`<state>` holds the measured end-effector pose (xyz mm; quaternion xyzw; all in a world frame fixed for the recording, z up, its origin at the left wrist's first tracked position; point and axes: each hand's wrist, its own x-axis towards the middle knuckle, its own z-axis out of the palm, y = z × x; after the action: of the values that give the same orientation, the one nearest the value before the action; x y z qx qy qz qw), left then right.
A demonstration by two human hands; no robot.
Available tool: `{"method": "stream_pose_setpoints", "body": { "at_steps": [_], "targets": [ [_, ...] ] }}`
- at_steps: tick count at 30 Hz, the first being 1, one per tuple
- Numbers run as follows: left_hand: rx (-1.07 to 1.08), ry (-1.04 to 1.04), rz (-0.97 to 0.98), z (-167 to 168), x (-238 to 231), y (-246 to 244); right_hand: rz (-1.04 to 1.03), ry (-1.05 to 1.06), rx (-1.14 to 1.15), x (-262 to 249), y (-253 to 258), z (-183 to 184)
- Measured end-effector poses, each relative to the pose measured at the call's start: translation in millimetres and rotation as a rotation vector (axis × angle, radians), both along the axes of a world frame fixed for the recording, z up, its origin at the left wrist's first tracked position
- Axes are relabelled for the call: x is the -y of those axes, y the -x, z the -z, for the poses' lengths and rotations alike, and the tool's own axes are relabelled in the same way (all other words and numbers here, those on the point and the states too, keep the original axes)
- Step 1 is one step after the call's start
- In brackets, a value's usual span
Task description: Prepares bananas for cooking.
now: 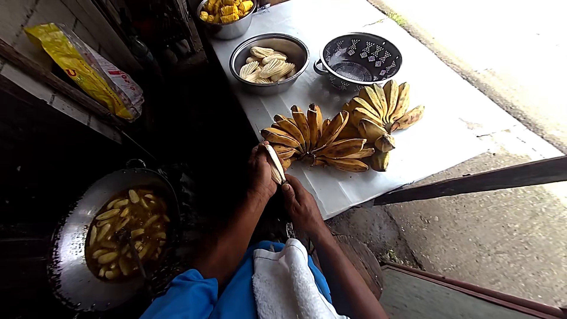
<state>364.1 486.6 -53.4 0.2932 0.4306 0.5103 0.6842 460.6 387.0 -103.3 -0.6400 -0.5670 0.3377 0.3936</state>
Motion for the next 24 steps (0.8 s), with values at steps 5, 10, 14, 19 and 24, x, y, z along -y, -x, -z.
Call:
{"method": "stream_pose_setpoints", "body": {
  "at_steps": [5, 10, 14, 19, 24],
  "targets": [
    [-0.003, -0.034, -0.028, -3, -4, 6, -0.003, 0.001, 0.023, 31, 0, 7],
    [0.000, -0.046, 0.018, 6, 5, -2, 0.010, 0.042, 0.028, 0, -4, 9],
    [0.070, 0.030, 0.038, 3, -6, 3, -0.014, 0.062, -0.019, 7, -4, 7],
    [0.111, 0.047, 0.068, -2, -24, 21, -0.101, -0.008, -0.346, 58, -7, -3],
    [0.094, 0.049, 0.058, -6, -22, 18, -0.083, 0.020, -0.298, 58, -8, 4]
  ]
}}
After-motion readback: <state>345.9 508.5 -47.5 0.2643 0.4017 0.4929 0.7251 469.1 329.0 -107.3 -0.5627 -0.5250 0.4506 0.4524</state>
